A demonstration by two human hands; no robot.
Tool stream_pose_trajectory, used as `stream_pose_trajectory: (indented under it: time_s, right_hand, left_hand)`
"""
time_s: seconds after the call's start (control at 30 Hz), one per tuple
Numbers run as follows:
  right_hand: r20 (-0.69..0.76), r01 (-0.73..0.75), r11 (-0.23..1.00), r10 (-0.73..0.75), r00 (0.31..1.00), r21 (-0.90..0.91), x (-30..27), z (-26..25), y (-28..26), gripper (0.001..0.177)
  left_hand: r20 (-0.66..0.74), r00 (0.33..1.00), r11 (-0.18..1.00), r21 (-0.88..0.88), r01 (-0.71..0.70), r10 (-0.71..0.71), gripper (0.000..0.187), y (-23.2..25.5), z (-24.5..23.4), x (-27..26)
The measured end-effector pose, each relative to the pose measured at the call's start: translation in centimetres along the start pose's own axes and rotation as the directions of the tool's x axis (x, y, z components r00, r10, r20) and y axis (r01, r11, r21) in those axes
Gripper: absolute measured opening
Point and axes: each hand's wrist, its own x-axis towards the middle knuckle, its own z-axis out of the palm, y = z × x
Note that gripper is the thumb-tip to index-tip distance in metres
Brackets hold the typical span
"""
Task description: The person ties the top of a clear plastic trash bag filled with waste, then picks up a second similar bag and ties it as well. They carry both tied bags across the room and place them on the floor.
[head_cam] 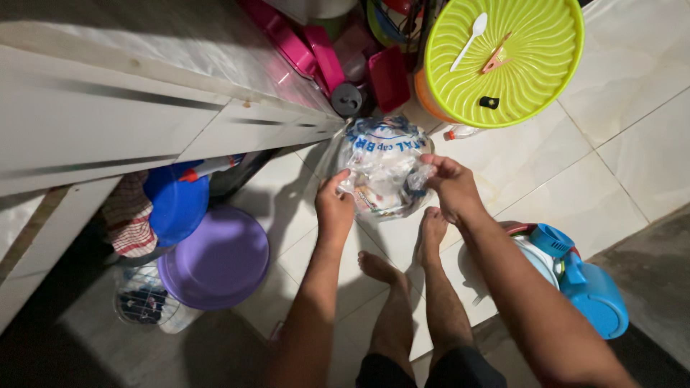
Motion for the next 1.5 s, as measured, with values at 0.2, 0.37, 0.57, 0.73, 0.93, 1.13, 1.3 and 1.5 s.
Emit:
stream_pose_trajectory:
  time_s: [0.2,0.37,0.57,0.73,0.93,1.13,1.3,1.5]
  right_hand:
    - [0.261,0.539,0.432,-0.551,0.793,-0.723,-0.4,0.0,-2.7,0.03]
    - [0.572,0.766,0.028,-0.648,0.503,-0.642,1.1,-0.4,-4.8,0.027]
    - [0.074,0.305,0.686,-0.344,0.936,-0.661,4.3,-0.2,-1.2,0.022]
    - [-0.178,-0.32,0.92,0.362,0.915,0.226,6.1,-0.2,1.6,0.021]
    - [-0.222,-0.17,0.962,0.218,0.95,0.214,2.3,-0.2,2.4,0.017]
    - [-0.007,-0.238,0.968,0.24,0.971,0.079,0.4,-1.9,-0.4,0.025]
    - [0.179,-0.065,0.994,0.049,0.983,0.085,-0.7,-2.5,-2.2,0.019]
    - [0.515,0.726,0.308,-0.54,0.665,-0.615,-1.8,-2.7,-4.2,0.037]
  left_hand:
    - [0.056,0.998,0.983,0.178,-0.038,0.028,0.024,3.4,-2.4,1.0]
    - [0.069,0.956,0.89,0.352,-0.291,0.285,0.014,4.0,-3.0,2.1]
    - [-0.053,0.969,0.915,0.343,-0.21,0.243,0.013,-0.4,-0.5,2.6]
    - [-0.017,0.746,0.667,-0.461,0.585,-0.666,0.024,-4.6,3.7,3.0]
    - [0.271,0.649,0.263,-0.754,0.602,-0.711,0.023,-4.1,3.8,1.0]
    - [0.325,0.75,0.318,-0.756,0.572,-0.577,0.026,-3.4,1.7,-0.6]
    - [0.355,0.779,0.354,-0.74,0.572,-0.517,0.037,-4.0,-0.4,0.6]
    - [0.281,0.905,0.899,0.21,-0.383,0.32,0.046,-1.0,-3.4,2.2]
